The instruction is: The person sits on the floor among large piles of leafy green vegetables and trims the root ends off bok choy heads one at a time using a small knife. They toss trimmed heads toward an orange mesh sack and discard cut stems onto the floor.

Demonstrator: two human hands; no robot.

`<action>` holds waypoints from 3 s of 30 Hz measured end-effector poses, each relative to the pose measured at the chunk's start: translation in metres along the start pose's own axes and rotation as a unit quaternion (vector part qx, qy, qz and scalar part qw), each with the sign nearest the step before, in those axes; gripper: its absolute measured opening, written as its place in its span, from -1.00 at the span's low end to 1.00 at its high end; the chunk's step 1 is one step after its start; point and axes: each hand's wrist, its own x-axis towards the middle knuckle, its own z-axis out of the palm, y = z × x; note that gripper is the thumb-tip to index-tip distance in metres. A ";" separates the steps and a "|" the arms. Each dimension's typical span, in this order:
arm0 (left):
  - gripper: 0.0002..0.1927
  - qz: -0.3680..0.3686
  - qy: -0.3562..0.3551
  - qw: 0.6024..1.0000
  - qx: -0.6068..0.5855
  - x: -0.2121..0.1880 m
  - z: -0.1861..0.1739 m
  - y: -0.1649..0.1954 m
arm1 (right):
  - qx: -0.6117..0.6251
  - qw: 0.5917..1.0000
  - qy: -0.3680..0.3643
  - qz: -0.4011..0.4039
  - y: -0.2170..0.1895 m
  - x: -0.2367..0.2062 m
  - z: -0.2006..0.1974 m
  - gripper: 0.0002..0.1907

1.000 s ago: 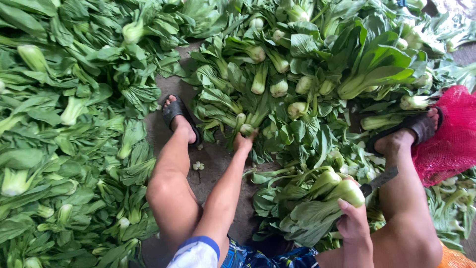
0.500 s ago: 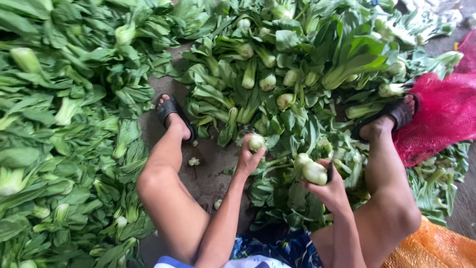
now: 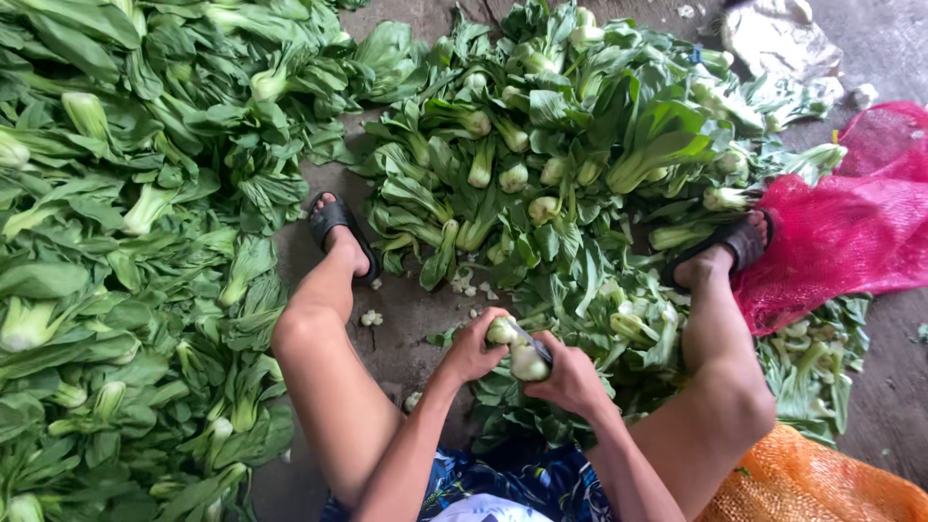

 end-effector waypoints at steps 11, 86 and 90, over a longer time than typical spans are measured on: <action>-0.55 0.015 -0.050 0.999 -0.006 0.007 0.006 -0.017 | -0.046 0.998 -0.039 0.030 0.000 0.006 0.010 -0.29; -0.54 -0.338 -0.095 0.909 0.224 0.037 -0.047 -0.079 | 0.693 0.674 0.246 -0.070 0.183 0.114 -0.172 -0.12; -0.38 -0.316 -0.126 0.886 0.317 0.031 -0.049 -0.074 | 0.694 0.671 0.250 -0.075 0.182 0.116 -0.175 -0.16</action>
